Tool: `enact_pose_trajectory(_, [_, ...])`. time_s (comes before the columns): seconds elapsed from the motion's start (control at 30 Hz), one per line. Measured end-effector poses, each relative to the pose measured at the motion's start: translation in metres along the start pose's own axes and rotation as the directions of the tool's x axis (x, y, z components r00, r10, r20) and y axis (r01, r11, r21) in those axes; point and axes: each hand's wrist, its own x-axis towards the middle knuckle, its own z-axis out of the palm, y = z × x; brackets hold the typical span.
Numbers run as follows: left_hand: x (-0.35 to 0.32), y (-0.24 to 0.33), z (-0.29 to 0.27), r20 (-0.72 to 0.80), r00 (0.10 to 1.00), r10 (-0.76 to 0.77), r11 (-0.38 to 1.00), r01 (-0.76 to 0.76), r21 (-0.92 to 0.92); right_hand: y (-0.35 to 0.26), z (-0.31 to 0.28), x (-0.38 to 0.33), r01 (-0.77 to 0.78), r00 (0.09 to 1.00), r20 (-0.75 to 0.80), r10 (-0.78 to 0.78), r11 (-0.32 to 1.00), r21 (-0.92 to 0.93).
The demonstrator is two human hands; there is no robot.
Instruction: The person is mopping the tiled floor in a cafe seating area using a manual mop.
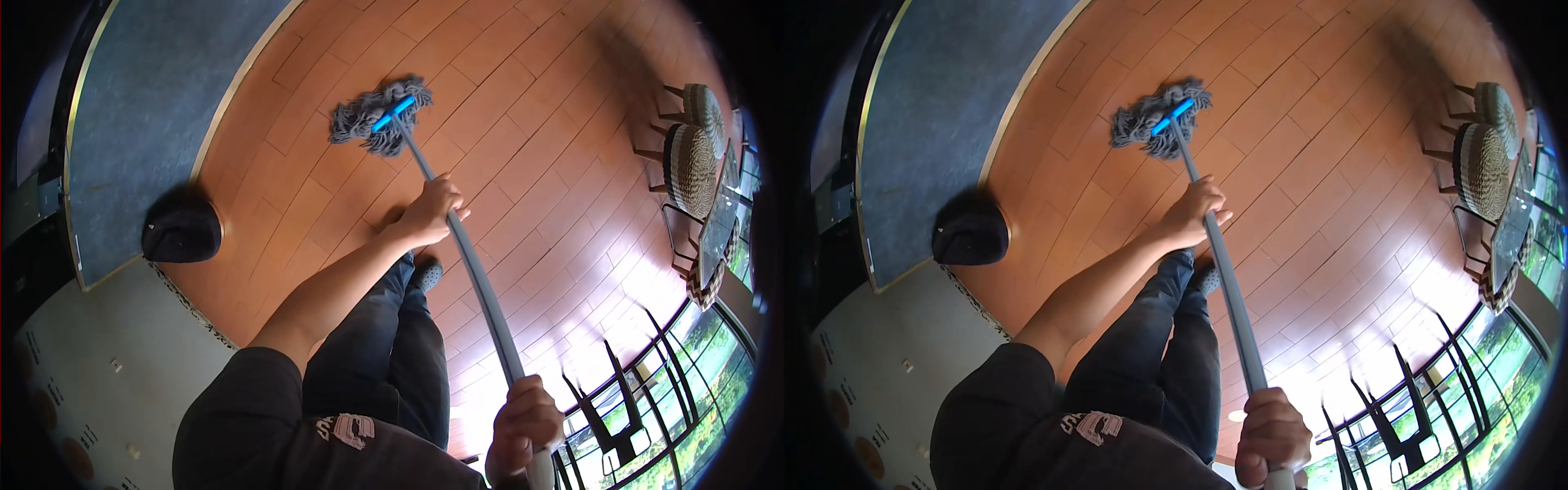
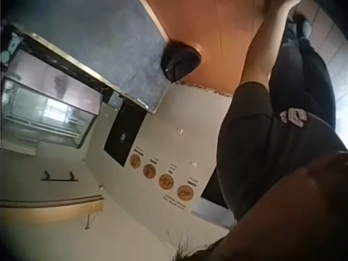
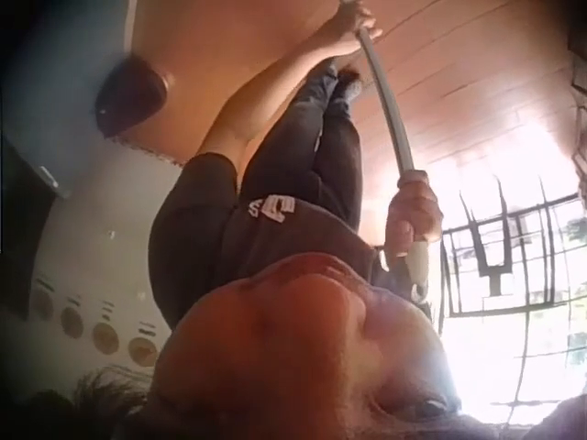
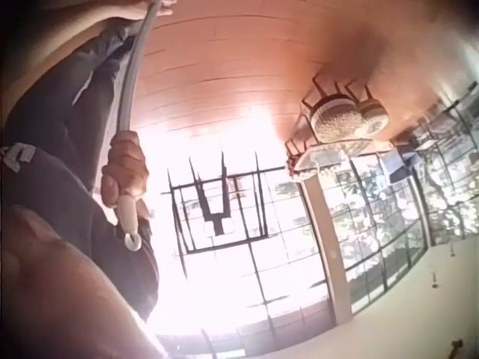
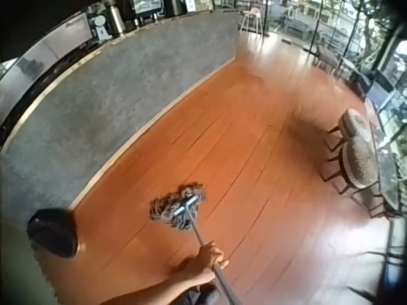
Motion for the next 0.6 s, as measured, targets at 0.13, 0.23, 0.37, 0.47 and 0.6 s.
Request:
enact_pose_trajectory(0.13, [0.055, -0.038, -0.013, -0.042, 0.98, 0.196, 0.965, -0.186, 0.184, 0.069, 0.011, 0.004, 0.155, 0.975, -0.176, -0.133, 0.981, 0.119])
enact_pose_trajectory(0.23, [0.104, -0.093, -0.049, 0.129, 0.971, 0.203, 0.893, -0.237, 0.383, 0.123, 0.032, 0.024, 0.183, 0.983, -0.047, -0.178, 0.976, 0.12])
enact_pose_trajectory(0.37, [0.127, -0.133, -0.073, 0.076, 0.945, 0.318, 0.873, -0.323, 0.365, 0.149, 0.061, 0.036, 0.227, 0.966, -0.165, -0.197, 0.955, 0.19])
enact_pose_trajectory(0.47, [0.115, -0.085, -0.049, 0.137, 0.942, 0.306, 0.868, -0.335, 0.367, 0.1, 0.031, 0.04, 0.141, 0.986, -0.106, -0.13, 0.984, 0.11])
enact_pose_trajectory(0.6, [0.085, 0.007, -0.004, 0.262, 0.947, 0.187, 0.949, -0.243, 0.202, 0.027, -0.021, 0.023, 0.077, 0.97, -0.23, -0.077, 0.997, -0.01])
